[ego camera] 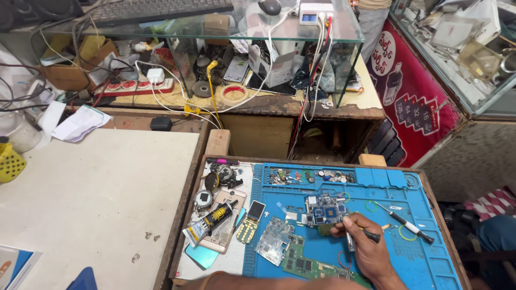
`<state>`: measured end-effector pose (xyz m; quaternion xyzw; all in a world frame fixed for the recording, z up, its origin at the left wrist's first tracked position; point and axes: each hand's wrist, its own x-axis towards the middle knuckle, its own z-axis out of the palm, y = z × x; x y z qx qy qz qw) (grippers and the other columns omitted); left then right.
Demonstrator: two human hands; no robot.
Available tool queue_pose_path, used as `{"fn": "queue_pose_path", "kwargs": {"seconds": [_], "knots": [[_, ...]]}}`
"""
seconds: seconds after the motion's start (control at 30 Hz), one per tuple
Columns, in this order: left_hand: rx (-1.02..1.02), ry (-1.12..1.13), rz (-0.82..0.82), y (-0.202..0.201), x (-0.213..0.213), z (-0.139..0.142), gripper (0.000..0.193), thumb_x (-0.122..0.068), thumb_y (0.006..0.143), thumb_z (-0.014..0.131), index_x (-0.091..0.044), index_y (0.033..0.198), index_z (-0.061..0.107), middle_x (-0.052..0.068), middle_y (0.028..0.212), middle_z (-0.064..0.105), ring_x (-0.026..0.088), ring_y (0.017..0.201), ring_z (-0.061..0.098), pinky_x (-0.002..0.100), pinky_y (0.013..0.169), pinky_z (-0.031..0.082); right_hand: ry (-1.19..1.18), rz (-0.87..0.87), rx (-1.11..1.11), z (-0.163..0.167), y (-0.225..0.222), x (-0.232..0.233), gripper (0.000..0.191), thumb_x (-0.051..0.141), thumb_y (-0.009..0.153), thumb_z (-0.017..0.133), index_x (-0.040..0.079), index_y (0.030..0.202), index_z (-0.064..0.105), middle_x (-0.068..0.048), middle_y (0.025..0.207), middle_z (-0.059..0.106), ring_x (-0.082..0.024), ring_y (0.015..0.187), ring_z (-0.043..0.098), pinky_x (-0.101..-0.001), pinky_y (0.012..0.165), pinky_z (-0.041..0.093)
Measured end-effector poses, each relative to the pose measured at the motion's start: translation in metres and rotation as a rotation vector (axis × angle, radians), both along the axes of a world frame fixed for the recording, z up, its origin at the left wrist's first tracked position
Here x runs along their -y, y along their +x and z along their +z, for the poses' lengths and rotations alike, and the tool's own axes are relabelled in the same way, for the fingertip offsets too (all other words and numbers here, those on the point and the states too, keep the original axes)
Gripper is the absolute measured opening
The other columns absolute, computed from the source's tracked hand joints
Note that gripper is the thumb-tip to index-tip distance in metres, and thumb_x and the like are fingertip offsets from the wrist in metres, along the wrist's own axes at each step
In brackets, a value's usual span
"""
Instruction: The person works on a disassembled phone motherboard held on a blue silicone repair mat, steadying the board with one hand while using a screwdriver with the other to work on components. They briefly reach aside to take an item from a nearby person, then resume prying and adjusting parts on the board.
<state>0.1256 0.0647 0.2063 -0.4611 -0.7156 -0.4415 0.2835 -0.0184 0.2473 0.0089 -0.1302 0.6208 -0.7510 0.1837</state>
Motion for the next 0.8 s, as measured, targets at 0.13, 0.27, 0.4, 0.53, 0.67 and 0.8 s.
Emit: {"fn": "queue_pose_path", "kwargs": {"seconds": [0.13, 0.27, 0.4, 0.53, 0.67, 0.8], "knots": [[0.066, -0.019, 0.355, -0.028, 0.032, -0.024, 0.066, -0.041, 0.078, 0.088, -0.013, 0.133, 0.065, 0.011, 0.123, 0.069, 0.030, 0.113, 0.068, 0.045, 0.095, 0.056, -0.042, -0.013, 0.004, 0.002, -0.001, -0.014, 0.031, 0.019, 0.103, 0.060, -0.007, 0.088, 0.069, -0.016, 0.084, 0.072, -0.020, 0.078, 0.065, -0.0362, 0.073, 0.053], [0.233, -0.104, 0.705, -0.063, 0.066, -0.066, 0.093, -0.047, 0.058, 0.096, -0.008, 0.136, 0.063, 0.019, 0.130, 0.064, 0.037, 0.115, 0.063, 0.050, 0.090, 0.053, -0.175, -0.009, 0.030, 0.003, -0.006, -0.017, 0.029, 0.019, 0.100, 0.060, -0.005, 0.087, 0.067, -0.014, 0.084, 0.071, -0.023, 0.081, 0.070, -0.0380, 0.078, 0.057], [0.605, 0.015, 0.487, -0.074, 0.077, -0.115, 0.086, -0.048, 0.061, 0.096, -0.015, 0.135, 0.064, 0.008, 0.126, 0.070, 0.023, 0.105, 0.071, 0.039, 0.090, 0.060, -0.072, 0.013, -0.003, 0.006, -0.007, -0.009, 0.031, 0.021, 0.100, 0.060, -0.006, 0.087, 0.069, -0.015, 0.084, 0.072, -0.022, 0.082, 0.070, -0.0360, 0.079, 0.056], [0.656, 0.098, 0.476, -0.076, 0.085, -0.139, 0.081, -0.044, 0.062, 0.097, -0.015, 0.131, 0.067, 0.005, 0.120, 0.073, 0.018, 0.096, 0.073, 0.035, 0.083, 0.061, -0.028, 0.010, -0.032, 0.010, -0.005, -0.002, 0.032, 0.022, 0.099, 0.062, -0.007, 0.086, 0.070, -0.012, 0.086, 0.068, -0.021, 0.082, 0.071, -0.0354, 0.079, 0.056], [0.636, 0.122, 0.430, -0.075, 0.086, -0.142, 0.081, -0.043, 0.063, 0.096, -0.013, 0.132, 0.066, 0.005, 0.118, 0.072, 0.016, 0.093, 0.072, 0.033, 0.079, 0.061, 0.057, 0.037, -0.029, 0.012, -0.005, -0.002, 0.034, 0.022, 0.098, 0.062, -0.007, 0.086, 0.072, -0.013, 0.085, 0.068, -0.021, 0.081, 0.071, -0.0345, 0.078, 0.055], [0.651, 0.107, 0.424, -0.077, 0.081, -0.141, 0.077, -0.041, 0.063, 0.097, -0.012, 0.128, 0.067, 0.005, 0.112, 0.072, 0.016, 0.091, 0.072, 0.032, 0.076, 0.061, 0.073, 0.039, -0.013, 0.013, -0.006, -0.006, 0.033, 0.022, 0.098, 0.063, -0.007, 0.085, 0.073, -0.013, 0.084, 0.069, -0.020, 0.080, 0.070, -0.0337, 0.078, 0.055]]}}
